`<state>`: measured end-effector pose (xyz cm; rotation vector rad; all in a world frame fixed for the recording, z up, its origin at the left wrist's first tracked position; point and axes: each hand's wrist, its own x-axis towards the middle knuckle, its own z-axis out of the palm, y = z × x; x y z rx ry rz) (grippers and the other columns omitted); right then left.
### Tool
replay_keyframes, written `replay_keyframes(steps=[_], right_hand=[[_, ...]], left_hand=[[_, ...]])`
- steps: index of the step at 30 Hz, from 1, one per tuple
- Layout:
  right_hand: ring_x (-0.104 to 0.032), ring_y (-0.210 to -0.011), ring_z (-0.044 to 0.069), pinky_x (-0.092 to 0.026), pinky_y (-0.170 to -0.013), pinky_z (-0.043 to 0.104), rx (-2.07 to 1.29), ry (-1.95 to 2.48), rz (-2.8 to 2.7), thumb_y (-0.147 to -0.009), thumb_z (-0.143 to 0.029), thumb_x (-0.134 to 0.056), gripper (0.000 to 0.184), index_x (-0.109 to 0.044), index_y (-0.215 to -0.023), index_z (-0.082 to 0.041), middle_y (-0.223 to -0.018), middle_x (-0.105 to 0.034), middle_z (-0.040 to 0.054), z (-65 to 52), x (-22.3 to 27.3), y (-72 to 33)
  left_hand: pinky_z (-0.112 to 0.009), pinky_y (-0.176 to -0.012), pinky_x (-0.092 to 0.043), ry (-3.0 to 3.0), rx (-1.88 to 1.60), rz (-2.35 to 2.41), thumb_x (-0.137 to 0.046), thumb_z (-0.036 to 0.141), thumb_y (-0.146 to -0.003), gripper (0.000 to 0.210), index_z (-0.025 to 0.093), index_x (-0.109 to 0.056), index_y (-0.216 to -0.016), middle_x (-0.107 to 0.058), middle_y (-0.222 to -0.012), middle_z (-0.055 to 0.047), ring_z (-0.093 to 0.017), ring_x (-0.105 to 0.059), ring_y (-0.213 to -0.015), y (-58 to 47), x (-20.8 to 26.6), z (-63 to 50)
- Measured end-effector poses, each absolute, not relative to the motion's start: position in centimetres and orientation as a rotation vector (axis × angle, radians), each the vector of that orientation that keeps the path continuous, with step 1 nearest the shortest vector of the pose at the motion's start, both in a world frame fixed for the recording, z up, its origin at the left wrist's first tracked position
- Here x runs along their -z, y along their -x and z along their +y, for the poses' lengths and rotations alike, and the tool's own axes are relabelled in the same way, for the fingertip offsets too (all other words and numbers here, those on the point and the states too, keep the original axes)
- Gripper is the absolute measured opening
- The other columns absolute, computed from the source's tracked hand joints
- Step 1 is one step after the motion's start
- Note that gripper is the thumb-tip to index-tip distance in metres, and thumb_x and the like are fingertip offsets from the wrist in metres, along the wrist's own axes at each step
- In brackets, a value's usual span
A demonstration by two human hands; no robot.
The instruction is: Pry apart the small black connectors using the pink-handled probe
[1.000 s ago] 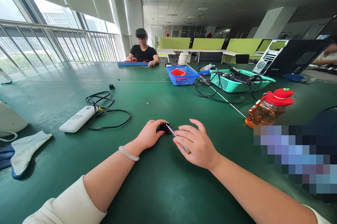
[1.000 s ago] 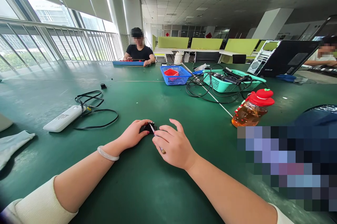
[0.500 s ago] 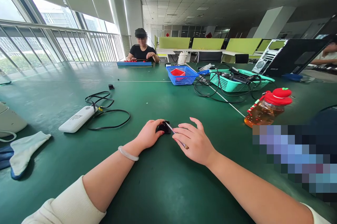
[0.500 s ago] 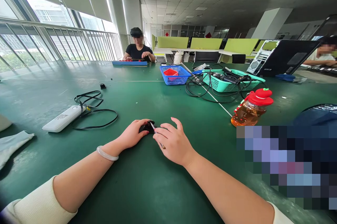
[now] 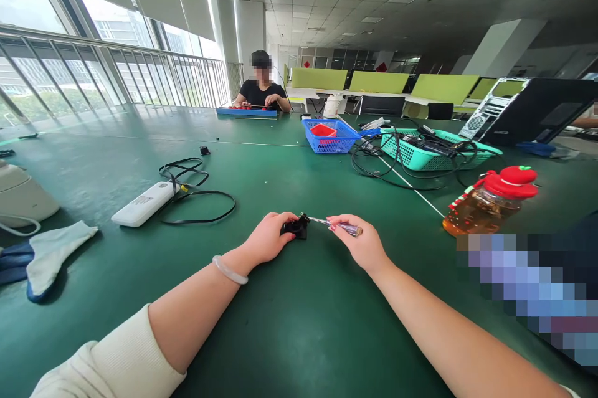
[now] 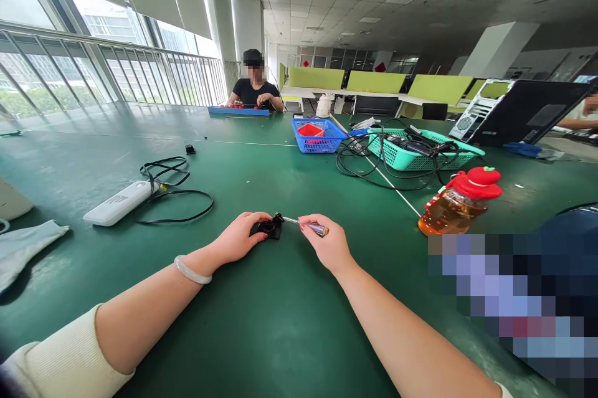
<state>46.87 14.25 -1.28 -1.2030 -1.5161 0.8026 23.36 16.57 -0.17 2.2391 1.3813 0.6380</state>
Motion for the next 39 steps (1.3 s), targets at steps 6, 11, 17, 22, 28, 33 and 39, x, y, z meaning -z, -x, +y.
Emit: replay_keyframes(steps=[6, 11, 17, 22, 28, 33, 39], right_hand=[[-0.065, -0.076, 0.021, -0.049, -0.067, 0.031, -0.864, 1.341, -1.488, -0.075, -0.047, -0.065, 0.029, -0.071, -0.085, -0.020, -0.087, -0.072, 0.0051, 14.7, 1.5, -47.3], [-0.066, -0.080, 0.022, -0.049, -0.070, 0.032, -0.823, 1.328, -1.542, -0.080, -0.050, -0.062, 0.031, -0.070, -0.086, -0.020, -0.084, -0.072, 0.0050, 14.3, 1.3, -47.0], [-0.069, -0.082, 0.024, -0.053, -0.076, 0.034, -0.682, 1.245, -1.458, -0.080, -0.052, -0.063, 0.033, -0.064, -0.090, -0.021, -0.087, -0.073, 0.0066, 13.6, 0.4, -46.5], [-0.070, -0.076, 0.023, -0.054, -0.065, 0.031, -0.594, 1.217, -1.595, -0.082, -0.048, -0.062, 0.027, -0.059, -0.094, -0.023, -0.084, -0.074, 0.0053, 12.7, -0.2, -46.1], [-0.071, -0.084, 0.022, -0.056, -0.078, 0.034, -0.587, 1.122, -1.695, -0.084, -0.042, -0.063, 0.021, -0.059, -0.094, -0.023, -0.089, -0.074, 0.0047, 12.3, -0.3, -45.9], [-0.069, -0.080, 0.020, -0.056, -0.069, 0.030, -0.579, 1.104, -1.749, -0.087, -0.041, -0.061, 0.018, -0.064, -0.090, -0.023, -0.090, -0.073, 0.0041, 12.1, -0.6, -45.8], [-0.071, -0.086, 0.022, -0.057, -0.065, 0.029, -0.572, 1.094, -1.767, -0.087, -0.039, -0.061, 0.018, -0.064, -0.095, -0.024, -0.095, -0.073, 0.0047, 11.8, -0.6, -45.7]], left_hand=[[-0.042, -0.105, -0.044, -2.256, -0.585, 1.401, -0.058, 0.024, -0.085, 0.040, 0.026, -0.060, -0.125, -0.066, -0.119, -0.007, -0.026, -0.053, -0.120, -23.2, 0.2, 16.6], [-0.041, -0.106, -0.043, -2.268, -0.591, 1.391, -0.057, 0.026, -0.085, 0.040, 0.027, -0.060, -0.125, -0.066, -0.120, -0.006, -0.025, -0.052, -0.121, -23.1, 0.3, 16.6], [-0.042, -0.104, -0.044, -2.256, -0.605, 1.392, -0.061, 0.029, -0.081, 0.041, 0.026, -0.061, -0.123, -0.066, -0.118, -0.006, -0.026, -0.053, -0.120, -23.2, 0.2, 16.5], [-0.041, -0.103, -0.046, -2.235, -0.642, 1.371, -0.065, 0.029, -0.078, 0.045, 0.025, -0.061, -0.123, -0.067, -0.120, -0.004, -0.026, -0.055, -0.117, -23.3, 0.0, 16.4], [-0.041, -0.102, -0.046, -2.252, -0.644, 1.366, -0.067, 0.029, -0.077, 0.045, 0.026, -0.063, -0.121, -0.068, -0.118, -0.005, -0.026, -0.057, -0.116, -23.3, 0.0, 16.4], [-0.040, -0.101, -0.047, -2.270, -0.633, 1.356, -0.068, 0.029, -0.076, 0.046, 0.026, -0.063, -0.122, -0.068, -0.117, -0.005, -0.026, -0.058, -0.115, -23.3, -0.1, 16.3], [-0.040, -0.102, -0.047, -2.272, -0.618, 1.368, -0.068, 0.029, -0.076, 0.048, 0.026, -0.062, -0.123, -0.068, -0.117, -0.006, -0.026, -0.057, -0.116, -23.2, -0.1, 16.3]])
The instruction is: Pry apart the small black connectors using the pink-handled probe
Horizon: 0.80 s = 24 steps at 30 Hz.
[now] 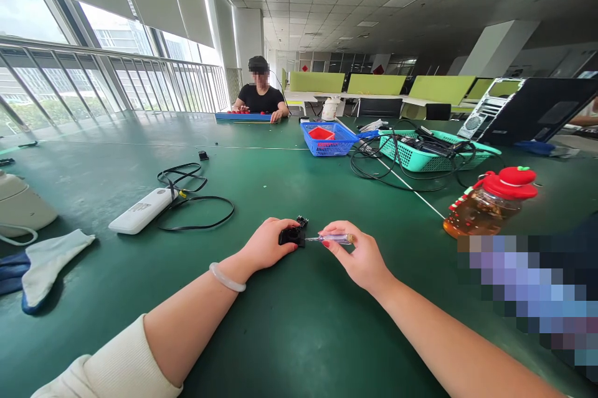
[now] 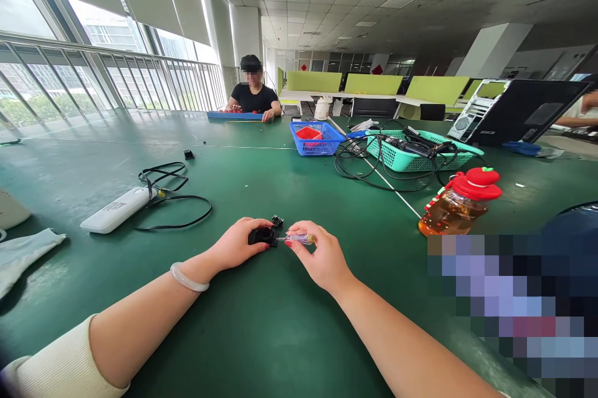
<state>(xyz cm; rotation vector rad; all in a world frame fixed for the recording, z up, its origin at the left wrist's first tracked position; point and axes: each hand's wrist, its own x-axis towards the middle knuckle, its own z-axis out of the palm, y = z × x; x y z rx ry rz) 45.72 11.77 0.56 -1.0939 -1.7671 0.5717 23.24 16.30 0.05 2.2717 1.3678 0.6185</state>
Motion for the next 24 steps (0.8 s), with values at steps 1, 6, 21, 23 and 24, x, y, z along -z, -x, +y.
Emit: replay_keyframes(steps=[1, 6, 21, 23, 24], right_hand=[[-0.071, -0.088, 0.023, -0.057, -0.065, 0.029, -0.578, 1.091, -1.766, -0.087, -0.039, -0.061, 0.018, -0.063, -0.097, -0.024, -0.096, -0.074, 0.0050, 11.7, -0.5, -45.7], [-0.072, -0.091, 0.022, -0.058, -0.080, 0.034, -0.542, 1.033, -1.793, -0.088, -0.032, -0.061, 0.016, -0.058, -0.102, -0.025, -0.096, -0.074, 0.0037, 11.5, -0.6, -45.5], [-0.070, -0.092, 0.020, -0.059, -0.082, 0.035, -0.317, 0.912, -2.013, -0.091, -0.019, -0.053, 0.020, -0.054, -0.110, -0.026, -0.104, -0.070, 0.0053, 10.8, -0.6, -45.2], [-0.070, -0.092, 0.020, -0.059, -0.082, 0.034, -0.290, 0.908, -2.014, -0.092, -0.019, -0.052, 0.020, -0.054, -0.110, -0.026, -0.104, -0.070, 0.0056, 10.9, -0.4, -45.1], [-0.070, -0.092, 0.020, -0.059, -0.082, 0.034, -0.269, 0.896, -2.017, -0.092, -0.019, -0.052, 0.020, -0.053, -0.111, -0.026, -0.104, -0.070, 0.0055, 10.9, -0.4, -45.1]], left_hand=[[-0.040, -0.101, -0.047, -2.276, -0.612, 1.366, -0.068, 0.029, -0.076, 0.047, 0.026, -0.063, -0.123, -0.068, -0.116, -0.006, -0.026, -0.057, -0.116, -23.2, -0.1, 16.3], [-0.040, -0.100, -0.047, -2.288, -0.612, 1.356, -0.067, 0.030, -0.078, 0.044, 0.026, -0.064, -0.121, -0.069, -0.113, -0.006, -0.026, -0.058, -0.114, -23.2, -0.1, 16.3], [-0.040, -0.100, -0.047, -2.306, -0.637, 1.331, -0.068, 0.029, -0.077, 0.044, 0.025, -0.063, -0.120, -0.070, -0.115, -0.004, -0.026, -0.058, -0.114, -23.3, 0.1, 16.4], [-0.040, -0.100, -0.047, -2.310, -0.633, 1.336, -0.068, 0.029, -0.078, 0.043, 0.026, -0.063, -0.120, -0.070, -0.115, -0.004, -0.026, -0.058, -0.114, -23.3, 0.1, 16.4], [-0.040, -0.100, -0.047, -2.324, -0.631, 1.333, -0.067, 0.029, -0.078, 0.043, 0.026, -0.063, -0.121, -0.069, -0.115, -0.005, -0.026, -0.057, -0.114, -23.3, 0.1, 16.3]])
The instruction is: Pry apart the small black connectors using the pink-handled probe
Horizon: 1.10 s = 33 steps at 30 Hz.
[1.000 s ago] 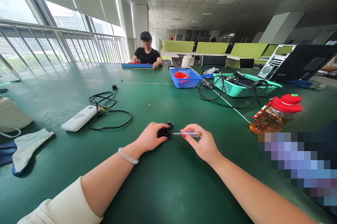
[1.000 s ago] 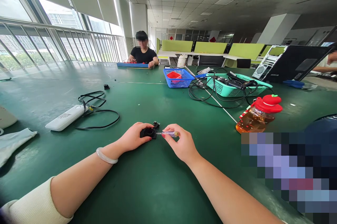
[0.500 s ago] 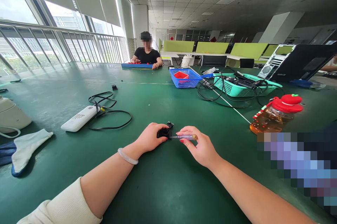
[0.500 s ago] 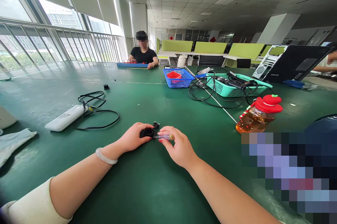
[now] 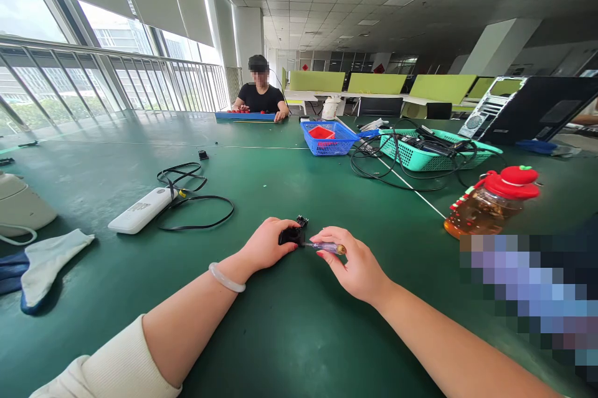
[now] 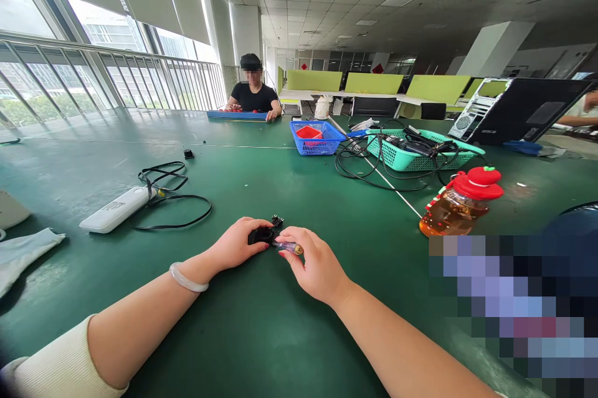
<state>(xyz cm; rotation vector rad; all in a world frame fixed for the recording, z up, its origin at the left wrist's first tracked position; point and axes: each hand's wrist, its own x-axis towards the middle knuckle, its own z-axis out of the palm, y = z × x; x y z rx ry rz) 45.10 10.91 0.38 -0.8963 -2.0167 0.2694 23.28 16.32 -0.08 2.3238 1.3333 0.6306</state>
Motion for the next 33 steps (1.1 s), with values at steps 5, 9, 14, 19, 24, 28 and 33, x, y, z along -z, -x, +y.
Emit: replay_keyframes(steps=[5, 9, 14, 19, 24, 28, 33], right_hand=[[-0.070, -0.094, 0.021, -0.058, -0.087, 0.039, -0.087, 0.765, -2.054, -0.093, -0.016, -0.051, 0.031, -0.047, -0.122, -0.027, -0.101, -0.071, 0.0047, 11.1, -0.1, -45.0], [-0.070, -0.088, 0.020, -0.054, -0.095, 0.045, -0.006, 0.707, -2.103, -0.094, -0.013, -0.049, 0.035, -0.044, -0.126, -0.028, -0.098, -0.072, 0.0030, 11.2, -0.2, -45.0], [-0.068, -0.084, 0.019, -0.051, -0.096, 0.048, -0.008, 0.700, -2.158, -0.096, -0.014, -0.048, 0.029, -0.047, -0.121, -0.027, -0.099, -0.071, 0.0031, 11.1, -0.8, -45.0], [-0.065, -0.081, 0.020, -0.049, -0.095, 0.050, -0.023, 0.714, -2.185, -0.096, -0.015, -0.047, 0.023, -0.050, -0.116, -0.026, -0.099, -0.070, 0.0028, 11.1, -1.2, -45.1], [-0.064, -0.083, 0.020, -0.048, -0.094, 0.047, -0.026, 0.759, -2.162, -0.097, -0.018, -0.047, 0.017, -0.051, -0.112, -0.026, -0.097, -0.070, 0.0033, 11.0, -1.2, -45.1], [-0.064, -0.078, 0.019, -0.049, -0.093, 0.046, -0.031, 0.795, -2.147, -0.097, -0.019, -0.047, 0.015, -0.052, -0.109, -0.026, -0.095, -0.070, 0.0024, 11.0, -1.3, -45.1], [-0.064, -0.081, 0.021, -0.051, -0.087, 0.044, -0.027, 0.831, -2.139, -0.096, -0.018, -0.049, 0.016, -0.051, -0.110, -0.026, -0.094, -0.070, 0.0023, 11.0, -1.5, -45.0]], left_hand=[[-0.039, -0.100, -0.046, -2.438, -0.594, 1.321, -0.064, 0.031, -0.084, 0.043, 0.025, -0.058, -0.126, -0.069, -0.112, -0.006, -0.025, -0.057, -0.113, -23.3, 0.1, 16.1], [-0.038, -0.099, -0.046, -2.457, -0.559, 1.322, -0.063, 0.031, -0.085, 0.043, 0.026, -0.057, -0.127, -0.069, -0.112, -0.005, -0.025, -0.058, -0.112, -23.3, 0.1, 15.9], [-0.038, -0.099, -0.045, -2.492, -0.525, 1.329, -0.063, 0.032, -0.086, 0.043, 0.025, -0.056, -0.128, -0.069, -0.115, -0.006, -0.025, -0.058, -0.112, -23.4, -0.2, 15.9], [-0.038, -0.098, -0.045, -2.530, -0.489, 1.326, -0.064, 0.034, -0.086, 0.045, 0.024, -0.056, -0.129, -0.069, -0.115, -0.006, -0.025, -0.058, -0.110, -23.4, -0.3, 16.0], [-0.037, -0.097, -0.045, -2.558, -0.501, 1.310, -0.064, 0.035, -0.086, 0.045, 0.024, -0.055, -0.129, -0.069, -0.113, -0.006, -0.025, -0.059, -0.108, -23.3, -0.3, 16.0], [-0.037, -0.094, -0.046, -2.586, -0.517, 1.310, -0.064, 0.036, -0.086, 0.044, 0.024, -0.055, -0.128, -0.070, -0.110, -0.005, -0.024, -0.060, -0.104, -23.2, -0.2, 16.0], [-0.038, -0.091, -0.048, -2.589, -0.519, 1.331, -0.064, 0.037, -0.086, 0.040, 0.025, -0.058, -0.124, -0.070, -0.107, -0.005, -0.024, -0.060, -0.100, -23.1, -0.1, 16.0]])
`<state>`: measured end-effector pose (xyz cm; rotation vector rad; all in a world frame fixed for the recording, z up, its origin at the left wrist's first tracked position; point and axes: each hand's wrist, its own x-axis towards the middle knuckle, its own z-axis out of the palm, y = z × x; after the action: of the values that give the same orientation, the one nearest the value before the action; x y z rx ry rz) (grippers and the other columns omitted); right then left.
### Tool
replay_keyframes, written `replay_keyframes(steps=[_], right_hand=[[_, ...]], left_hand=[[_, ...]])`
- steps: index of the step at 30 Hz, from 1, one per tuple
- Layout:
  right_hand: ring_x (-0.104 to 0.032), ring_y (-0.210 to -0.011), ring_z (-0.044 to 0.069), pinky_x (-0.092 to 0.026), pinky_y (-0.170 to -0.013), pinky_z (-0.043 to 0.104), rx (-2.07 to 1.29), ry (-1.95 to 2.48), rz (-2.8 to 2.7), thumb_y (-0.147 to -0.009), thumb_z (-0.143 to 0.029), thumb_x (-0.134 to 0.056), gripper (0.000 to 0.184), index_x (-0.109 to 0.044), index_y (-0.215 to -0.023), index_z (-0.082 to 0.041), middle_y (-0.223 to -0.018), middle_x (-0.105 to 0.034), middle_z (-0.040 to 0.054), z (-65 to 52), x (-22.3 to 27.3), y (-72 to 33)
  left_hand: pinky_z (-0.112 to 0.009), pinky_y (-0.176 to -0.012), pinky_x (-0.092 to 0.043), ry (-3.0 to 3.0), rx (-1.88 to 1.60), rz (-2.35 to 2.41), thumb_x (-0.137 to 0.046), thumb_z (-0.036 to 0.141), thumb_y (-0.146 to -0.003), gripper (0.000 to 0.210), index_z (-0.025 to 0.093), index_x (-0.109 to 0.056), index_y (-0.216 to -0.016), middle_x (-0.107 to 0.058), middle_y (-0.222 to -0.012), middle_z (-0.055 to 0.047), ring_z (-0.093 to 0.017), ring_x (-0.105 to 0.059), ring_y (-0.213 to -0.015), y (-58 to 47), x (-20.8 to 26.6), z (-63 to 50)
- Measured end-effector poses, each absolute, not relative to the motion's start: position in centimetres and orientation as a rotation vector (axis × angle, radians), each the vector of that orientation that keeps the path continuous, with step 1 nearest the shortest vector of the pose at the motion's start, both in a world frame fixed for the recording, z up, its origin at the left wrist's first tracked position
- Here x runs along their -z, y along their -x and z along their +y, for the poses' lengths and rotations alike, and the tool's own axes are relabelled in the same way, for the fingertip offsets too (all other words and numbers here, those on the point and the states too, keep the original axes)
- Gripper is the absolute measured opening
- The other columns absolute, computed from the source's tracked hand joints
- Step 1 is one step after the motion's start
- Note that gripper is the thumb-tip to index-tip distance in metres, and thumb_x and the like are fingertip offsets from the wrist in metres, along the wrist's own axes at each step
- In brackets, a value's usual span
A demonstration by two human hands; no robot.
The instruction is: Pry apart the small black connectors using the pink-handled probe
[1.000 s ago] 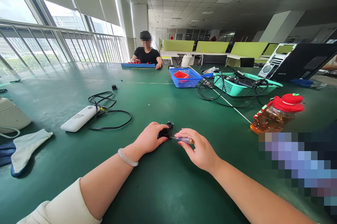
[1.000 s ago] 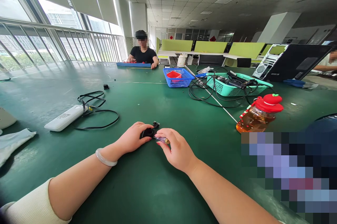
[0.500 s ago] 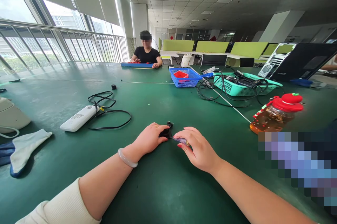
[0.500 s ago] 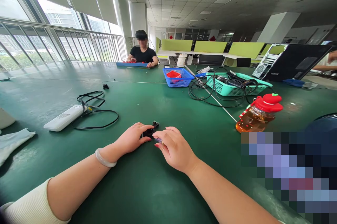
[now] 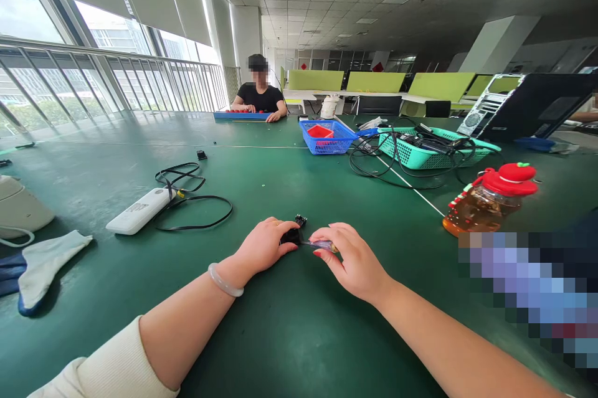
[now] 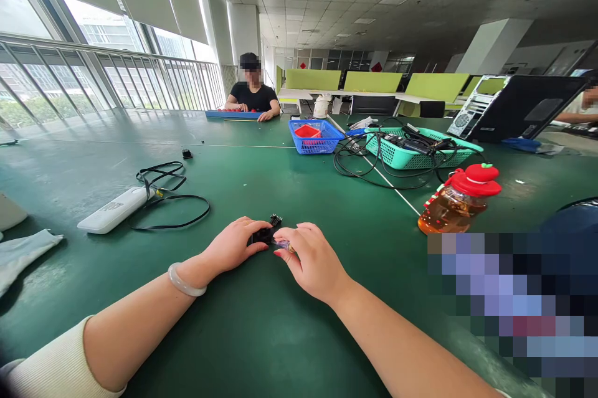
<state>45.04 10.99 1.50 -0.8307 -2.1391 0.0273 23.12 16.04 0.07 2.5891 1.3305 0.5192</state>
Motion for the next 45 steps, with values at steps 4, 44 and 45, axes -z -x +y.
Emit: replay_keyframes(steps=[4, 44, 45], right_hand=[[-0.064, -0.085, 0.021, -0.050, -0.089, 0.045, -0.052, 0.810, -2.168, -0.093, -0.010, -0.047, 0.032, -0.046, -0.121, -0.027, -0.096, -0.070, 0.0026, 10.86, -1.52, -44.90], [-0.064, -0.078, 0.017, -0.041, -0.099, 0.049, -0.017, 0.806, -2.094, -0.091, -0.016, -0.058, 0.010, -0.056, -0.097, -0.024, -0.086, -0.070, 0.0002, 10.43, -1.14, -44.46], [-0.064, -0.078, 0.017, -0.041, -0.099, 0.049, -0.011, 0.809, -2.106, -0.092, -0.015, -0.058, 0.010, -0.056, -0.098, -0.023, -0.084, -0.070, 0.0002, 10.40, -1.12, -44.37]], left_hand=[[-0.038, -0.090, -0.048, -2.581, -0.512, 1.343, -0.064, 0.036, -0.086, 0.040, 0.025, -0.058, -0.123, -0.070, -0.107, -0.004, -0.024, -0.060, -0.100, -23.22, -0.05, 16.05], [-0.035, -0.089, -0.048, -2.556, -0.447, 1.226, -0.070, 0.040, -0.080, 0.046, 0.027, -0.060, -0.123, -0.069, -0.103, -0.004, -0.023, -0.059, -0.097, -23.41, -0.73, 15.92], [-0.035, -0.089, -0.048, -2.558, -0.452, 1.224, -0.070, 0.040, -0.081, 0.045, 0.027, -0.060, -0.123, -0.069, -0.103, -0.004, -0.023, -0.059, -0.097, -23.40, -0.73, 15.91]])
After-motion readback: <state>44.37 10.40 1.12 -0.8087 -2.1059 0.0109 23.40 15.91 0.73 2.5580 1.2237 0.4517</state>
